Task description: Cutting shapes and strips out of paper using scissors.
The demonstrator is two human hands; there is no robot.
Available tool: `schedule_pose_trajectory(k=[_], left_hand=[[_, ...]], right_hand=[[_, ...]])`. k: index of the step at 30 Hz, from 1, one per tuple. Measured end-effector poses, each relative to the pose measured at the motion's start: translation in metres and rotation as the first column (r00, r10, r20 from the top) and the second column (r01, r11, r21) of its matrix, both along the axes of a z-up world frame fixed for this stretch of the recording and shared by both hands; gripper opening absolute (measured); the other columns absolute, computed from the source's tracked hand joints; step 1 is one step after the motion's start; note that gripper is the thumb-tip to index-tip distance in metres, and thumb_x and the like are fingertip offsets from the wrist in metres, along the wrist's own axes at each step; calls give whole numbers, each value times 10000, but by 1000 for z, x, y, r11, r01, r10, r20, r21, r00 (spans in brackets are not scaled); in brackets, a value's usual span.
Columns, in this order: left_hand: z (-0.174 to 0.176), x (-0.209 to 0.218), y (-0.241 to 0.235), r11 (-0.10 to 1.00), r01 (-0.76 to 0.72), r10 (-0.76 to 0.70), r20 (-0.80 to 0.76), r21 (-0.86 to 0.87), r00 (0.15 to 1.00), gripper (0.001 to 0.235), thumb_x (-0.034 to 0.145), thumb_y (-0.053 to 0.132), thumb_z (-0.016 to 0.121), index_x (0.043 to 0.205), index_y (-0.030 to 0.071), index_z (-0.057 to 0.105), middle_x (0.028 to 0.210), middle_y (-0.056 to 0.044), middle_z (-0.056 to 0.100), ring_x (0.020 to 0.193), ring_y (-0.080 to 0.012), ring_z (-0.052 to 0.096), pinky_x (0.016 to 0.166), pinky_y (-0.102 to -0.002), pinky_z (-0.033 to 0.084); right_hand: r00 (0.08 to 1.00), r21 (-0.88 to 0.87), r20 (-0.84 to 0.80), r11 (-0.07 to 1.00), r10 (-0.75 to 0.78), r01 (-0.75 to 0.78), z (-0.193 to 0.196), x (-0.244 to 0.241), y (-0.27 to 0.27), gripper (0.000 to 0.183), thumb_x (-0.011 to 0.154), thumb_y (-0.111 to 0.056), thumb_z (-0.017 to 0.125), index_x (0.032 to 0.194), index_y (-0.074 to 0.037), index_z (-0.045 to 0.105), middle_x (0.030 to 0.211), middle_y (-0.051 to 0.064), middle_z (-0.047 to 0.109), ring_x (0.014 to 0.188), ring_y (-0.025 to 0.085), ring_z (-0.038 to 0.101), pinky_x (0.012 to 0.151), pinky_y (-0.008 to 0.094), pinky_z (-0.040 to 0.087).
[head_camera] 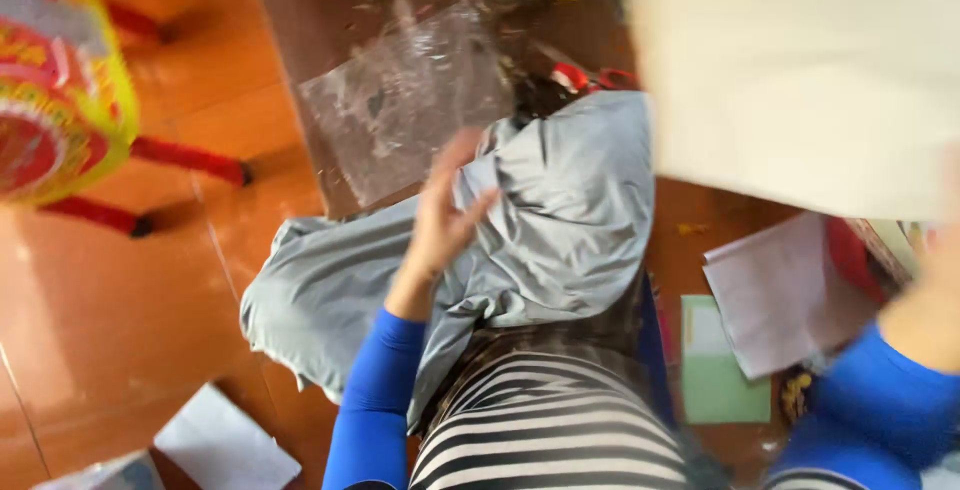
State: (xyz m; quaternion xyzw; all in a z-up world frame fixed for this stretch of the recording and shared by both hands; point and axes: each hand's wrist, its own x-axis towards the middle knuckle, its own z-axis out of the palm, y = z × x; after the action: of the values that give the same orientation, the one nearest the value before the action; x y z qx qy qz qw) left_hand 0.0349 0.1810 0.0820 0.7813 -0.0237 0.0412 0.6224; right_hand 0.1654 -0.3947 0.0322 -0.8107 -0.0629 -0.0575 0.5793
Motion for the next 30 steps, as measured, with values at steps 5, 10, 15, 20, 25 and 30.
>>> schedule_pose_trajectory(k=[5, 10, 15, 20, 25, 30], left_hand=[[25, -20, 120, 991, -43, 61, 144, -128, 988, 917, 849, 105, 862, 1577, 28, 310, 1616, -95, 380, 1517, -232, 340, 1235, -366, 301], [-58, -65, 194, 925, -158, 33, -342, -345, 939, 529, 890, 88, 810, 1367, -26, 610, 1250, -58, 679, 1124, -124, 616, 978, -300, 511], [-127, -58, 209, 728, -426, 224, -401, -537, 888, 236, 968, 75, 734, 1175, -36, 710, 1044, -30, 738, 892, -91, 676, 826, -269, 567], [-183, -28, 218, 399, -679, 473, -496, -617, 728, 223, 949, 35, 676, 1161, -34, 683, 1040, -109, 754, 869, -159, 704, 809, -311, 581], [-230, -15, 220, 294, -708, 499, -528, -643, 687, 233, 950, 21, 673, 1173, -48, 666, 1069, -120, 746, 909, -172, 700, 832, -320, 572], [-220, -14, 216, 291, -759, 503, -582, -582, 639, 231, 954, 34, 650, 1175, -34, 670, 1069, -102, 746, 919, -169, 703, 829, -328, 576]], right_hand=[[875, -286, -52, 832, 482, -475, 147, 20, 318, 218, 988, -116, 693, 1154, 23, 720, 948, 38, 716, 861, 92, 646, 751, 239, 486], [575, 154, -275, 626, 770, -765, 90, 70, 440, 195, 998, -107, 667, 1122, 32, 725, 978, 42, 745, 870, 97, 657, 758, 231, 512], [525, 469, -487, 716, 698, -517, -83, 126, 449, 268, 1018, -216, 534, 1064, -31, 722, 961, 81, 760, 868, 198, 728, 770, 326, 585], [917, -820, -294, 421, 271, -387, -226, 154, 400, 323, 832, -286, 819, 999, -46, 682, 1004, 241, 723, 989, 443, 676, 865, 513, 537], [872, -758, -433, 432, 229, -489, -174, 141, 428, 417, 832, -165, 752, 1191, -65, 567, 1096, 257, 697, 1065, 450, 655, 914, 509, 518], [858, -788, -429, 348, 282, -508, -189, 143, 424, 764, 708, 65, 692, 1400, -90, 406, 1189, 329, 600, 1121, 490, 583, 905, 507, 492]])
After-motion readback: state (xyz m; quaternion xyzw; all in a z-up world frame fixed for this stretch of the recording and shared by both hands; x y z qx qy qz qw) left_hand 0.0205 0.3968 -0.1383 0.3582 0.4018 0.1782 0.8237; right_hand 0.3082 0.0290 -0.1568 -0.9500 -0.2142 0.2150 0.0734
